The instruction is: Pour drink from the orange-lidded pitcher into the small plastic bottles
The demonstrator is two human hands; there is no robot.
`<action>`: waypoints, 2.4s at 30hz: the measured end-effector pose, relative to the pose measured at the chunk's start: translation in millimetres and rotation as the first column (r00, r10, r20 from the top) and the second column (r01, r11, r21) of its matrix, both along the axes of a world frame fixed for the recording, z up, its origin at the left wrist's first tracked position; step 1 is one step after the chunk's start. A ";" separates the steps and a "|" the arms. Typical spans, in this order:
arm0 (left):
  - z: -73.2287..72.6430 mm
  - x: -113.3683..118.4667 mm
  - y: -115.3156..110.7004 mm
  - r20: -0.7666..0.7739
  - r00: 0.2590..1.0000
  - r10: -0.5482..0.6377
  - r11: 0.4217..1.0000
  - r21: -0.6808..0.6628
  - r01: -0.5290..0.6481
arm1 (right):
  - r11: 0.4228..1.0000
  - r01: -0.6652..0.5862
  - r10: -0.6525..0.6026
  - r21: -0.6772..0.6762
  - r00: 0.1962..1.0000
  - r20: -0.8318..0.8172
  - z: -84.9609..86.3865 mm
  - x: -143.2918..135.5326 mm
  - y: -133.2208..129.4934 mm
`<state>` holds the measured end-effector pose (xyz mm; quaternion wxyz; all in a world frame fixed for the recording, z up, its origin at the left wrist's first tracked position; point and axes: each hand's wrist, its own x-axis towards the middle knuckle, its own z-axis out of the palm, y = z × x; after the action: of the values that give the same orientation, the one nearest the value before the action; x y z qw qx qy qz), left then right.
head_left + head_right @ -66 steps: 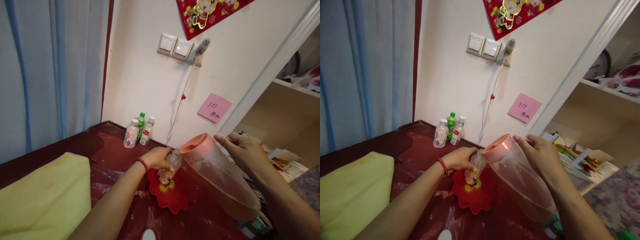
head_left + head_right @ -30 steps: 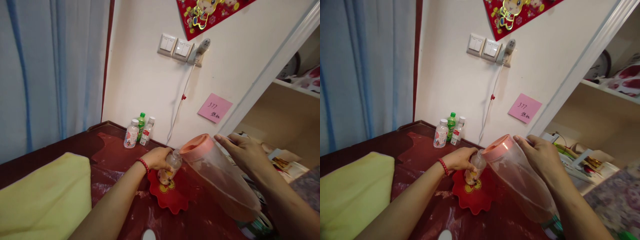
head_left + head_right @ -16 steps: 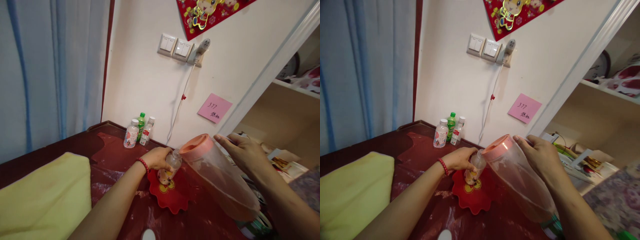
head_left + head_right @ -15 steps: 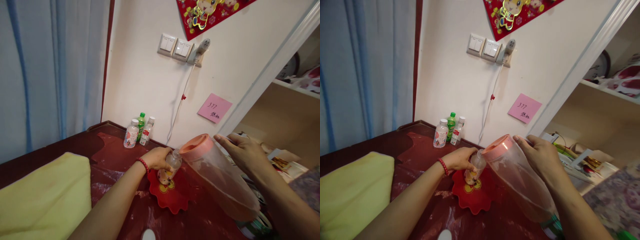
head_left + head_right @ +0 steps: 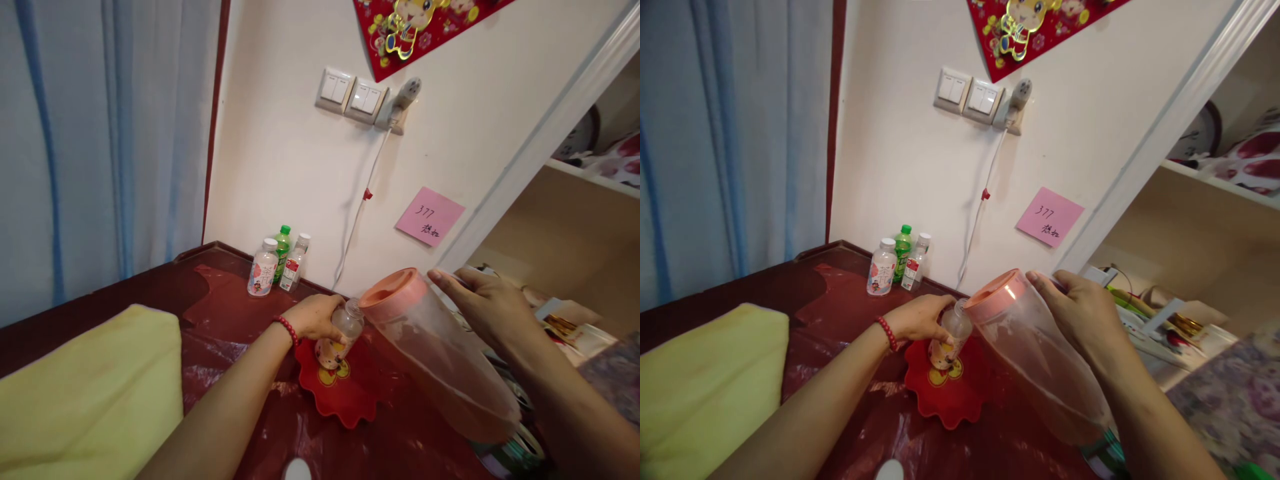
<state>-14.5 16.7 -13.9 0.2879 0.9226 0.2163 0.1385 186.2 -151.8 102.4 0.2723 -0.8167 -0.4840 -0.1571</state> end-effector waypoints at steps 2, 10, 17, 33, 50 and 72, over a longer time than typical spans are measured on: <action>-0.4 0.2 0.5 -0.003 1.000 0.000 1.000 0.005 0.000 | 1.000 -0.005 0.005 0.003 1.000 -0.010 0.0 -0.4 0.2; -1.1 0.2 0.7 -0.006 1.000 0.000 1.000 0.008 0.000 | 1.000 -0.013 0.013 0.007 1.000 0.004 0.4 0.0 0.7; -1.3 0.5 0.9 -0.001 1.000 -0.001 1.000 0.018 0.001 | 1.000 0.001 -0.001 -0.001 1.000 -0.015 0.1 -0.4 0.8; -2.1 0.8 0.9 -0.001 1.000 0.005 1.000 -0.004 -0.005 | 0.999 0.025 -0.025 -0.021 1.000 -0.006 0.0 0.4 1.4; -1.4 0.1 0.8 0.007 1.000 -0.007 1.000 0.002 0.007 | 1.000 -0.003 0.003 -0.005 1.000 0.026 3.0 -3.9 1.9; -2.6 0.9 1.6 0.001 1.000 0.002 1.000 0.023 -0.002 | 1.000 -0.002 0.002 -0.007 1.000 0.016 3.7 -2.9 3.0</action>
<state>-13.6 18.3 -16.5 0.2771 0.9256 0.2154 0.1417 183.3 -148.8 106.0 0.2656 -0.8159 -0.4875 -0.1618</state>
